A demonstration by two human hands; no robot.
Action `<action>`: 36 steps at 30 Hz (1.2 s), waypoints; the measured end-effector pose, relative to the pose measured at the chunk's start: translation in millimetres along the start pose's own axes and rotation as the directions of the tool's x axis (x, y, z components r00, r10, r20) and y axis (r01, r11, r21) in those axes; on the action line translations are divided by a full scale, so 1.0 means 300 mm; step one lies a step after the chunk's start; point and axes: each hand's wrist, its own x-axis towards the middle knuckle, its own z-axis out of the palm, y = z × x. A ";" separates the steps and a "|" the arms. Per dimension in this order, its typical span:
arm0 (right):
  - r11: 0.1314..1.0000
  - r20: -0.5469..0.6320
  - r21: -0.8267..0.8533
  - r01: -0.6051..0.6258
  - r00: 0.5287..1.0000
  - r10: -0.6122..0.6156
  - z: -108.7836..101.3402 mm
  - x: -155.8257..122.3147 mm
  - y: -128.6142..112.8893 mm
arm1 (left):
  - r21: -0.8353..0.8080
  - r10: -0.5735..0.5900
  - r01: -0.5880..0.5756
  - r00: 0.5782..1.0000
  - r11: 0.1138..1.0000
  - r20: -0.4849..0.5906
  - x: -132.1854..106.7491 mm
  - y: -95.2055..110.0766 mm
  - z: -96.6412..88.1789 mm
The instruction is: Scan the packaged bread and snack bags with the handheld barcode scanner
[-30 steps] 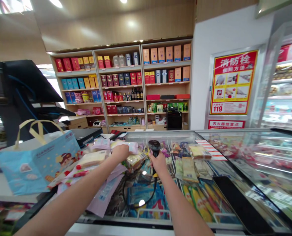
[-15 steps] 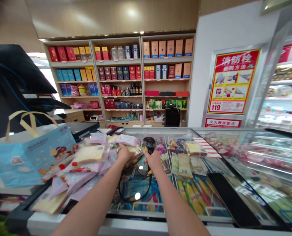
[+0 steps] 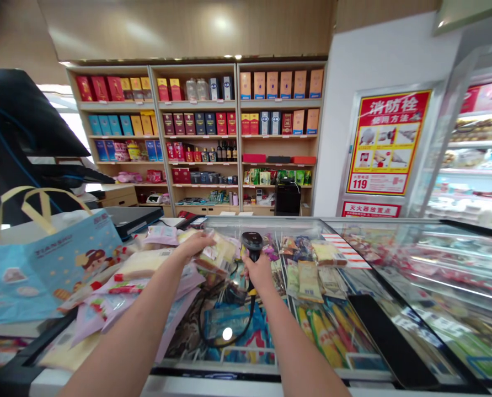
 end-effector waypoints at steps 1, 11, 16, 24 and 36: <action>1.000 -0.006 0.010 -0.003 1.000 0.003 -0.001 -0.002 -0.004 | -0.055 0.005 -0.005 1.000 0.998 0.004 0.001 0.012 0.008; 0.993 0.221 -0.113 -0.026 0.974 0.050 -0.017 -0.060 -0.056 | -0.354 0.109 -0.225 0.941 0.908 -0.319 0.030 -0.114 0.115; 0.964 0.257 -0.264 0.008 0.965 0.062 -0.018 -0.085 -0.064 | -0.220 0.219 -0.303 0.916 0.927 -0.337 0.053 -0.148 0.093; 0.961 0.272 -0.275 0.026 0.961 0.052 -0.016 -0.085 -0.028 | -0.170 0.247 -0.323 0.900 0.931 -0.358 0.062 -0.169 0.094; 0.975 0.273 -0.222 -0.019 0.959 0.081 -0.008 -0.090 -0.033 | -0.258 0.128 -0.232 0.922 0.938 -0.365 0.034 -0.139 0.094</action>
